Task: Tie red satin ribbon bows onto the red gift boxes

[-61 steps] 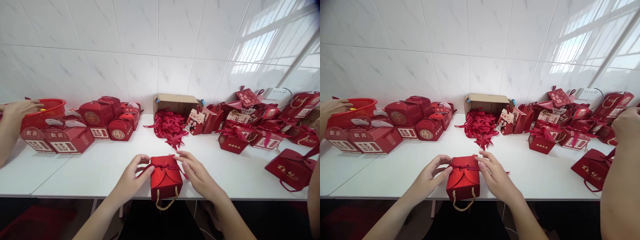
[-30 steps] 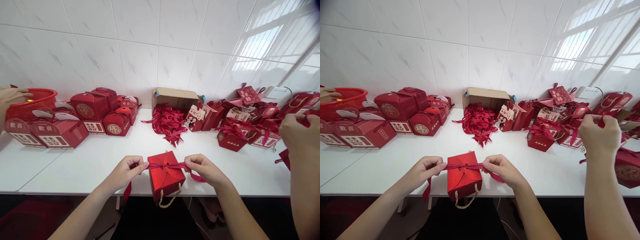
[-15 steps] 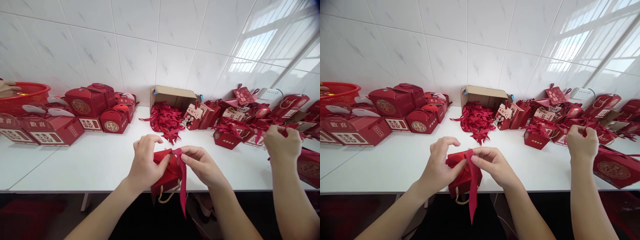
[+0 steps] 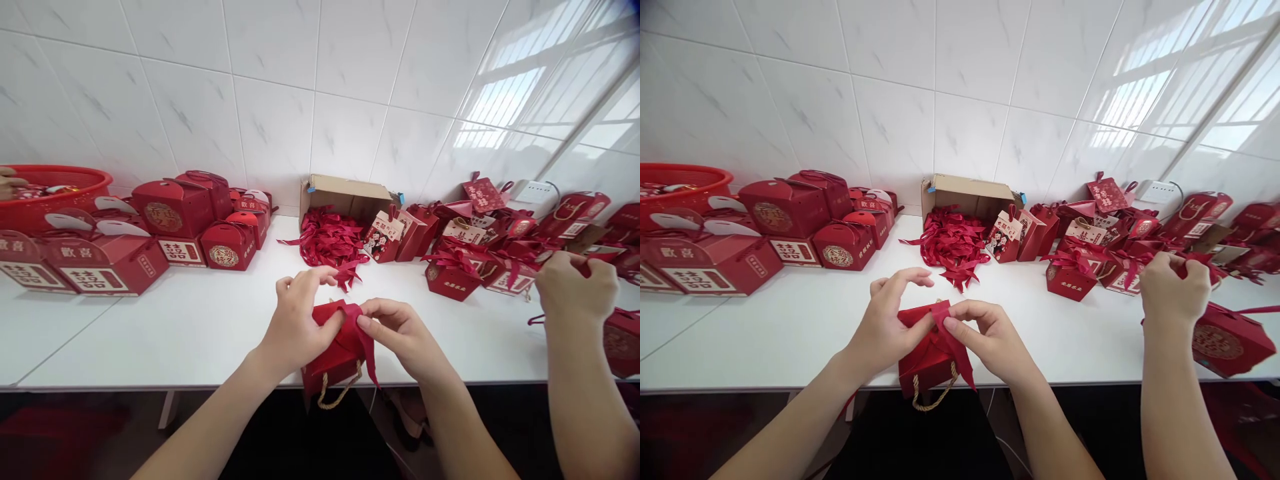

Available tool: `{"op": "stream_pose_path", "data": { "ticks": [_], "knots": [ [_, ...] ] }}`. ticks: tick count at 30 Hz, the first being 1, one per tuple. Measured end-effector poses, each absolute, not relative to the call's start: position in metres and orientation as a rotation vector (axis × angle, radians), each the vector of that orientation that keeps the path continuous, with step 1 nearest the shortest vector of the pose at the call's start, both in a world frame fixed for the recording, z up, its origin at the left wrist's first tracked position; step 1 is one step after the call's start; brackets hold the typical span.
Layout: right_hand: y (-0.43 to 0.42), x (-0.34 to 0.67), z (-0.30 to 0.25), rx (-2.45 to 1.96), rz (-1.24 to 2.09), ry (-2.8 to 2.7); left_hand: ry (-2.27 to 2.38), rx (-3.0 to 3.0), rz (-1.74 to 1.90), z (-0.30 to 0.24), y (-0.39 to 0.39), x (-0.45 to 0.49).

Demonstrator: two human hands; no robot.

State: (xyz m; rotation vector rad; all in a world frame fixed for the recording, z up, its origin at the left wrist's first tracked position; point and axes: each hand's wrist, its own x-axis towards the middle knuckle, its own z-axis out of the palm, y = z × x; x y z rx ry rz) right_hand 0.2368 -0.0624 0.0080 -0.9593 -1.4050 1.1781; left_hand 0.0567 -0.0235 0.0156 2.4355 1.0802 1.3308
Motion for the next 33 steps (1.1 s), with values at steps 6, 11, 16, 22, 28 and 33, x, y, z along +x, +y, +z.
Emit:
{"op": "stream_pose_path", "data": {
  "ticks": [6,11,16,22,28,33],
  "knots": [
    [-0.06,0.233,-0.001,-1.078,0.938,-1.491,1.169,2.299,1.621,0.008,-0.018,0.062],
    [-0.054,0.211,-0.006,-1.132,0.884,-1.509,1.186,2.164,1.393,0.017,-0.023,0.055],
    [-0.055,0.2,-0.011,-1.147,0.836,-1.435,1.175,1.939,1.166,0.007,-0.025,0.022],
    [-0.06,0.202,-0.016,-1.05,1.046,-1.426,1.265,1.677,0.941,-0.03,-0.022,0.006],
    [-0.061,0.194,-0.015,-1.187,0.897,-1.443,1.015,1.496,0.857,-0.024,-0.022,0.002],
    [-0.061,0.185,-0.015,-1.395,0.617,-1.491,0.937,1.597,0.973,0.024,-0.035,0.009]
  ]
}}
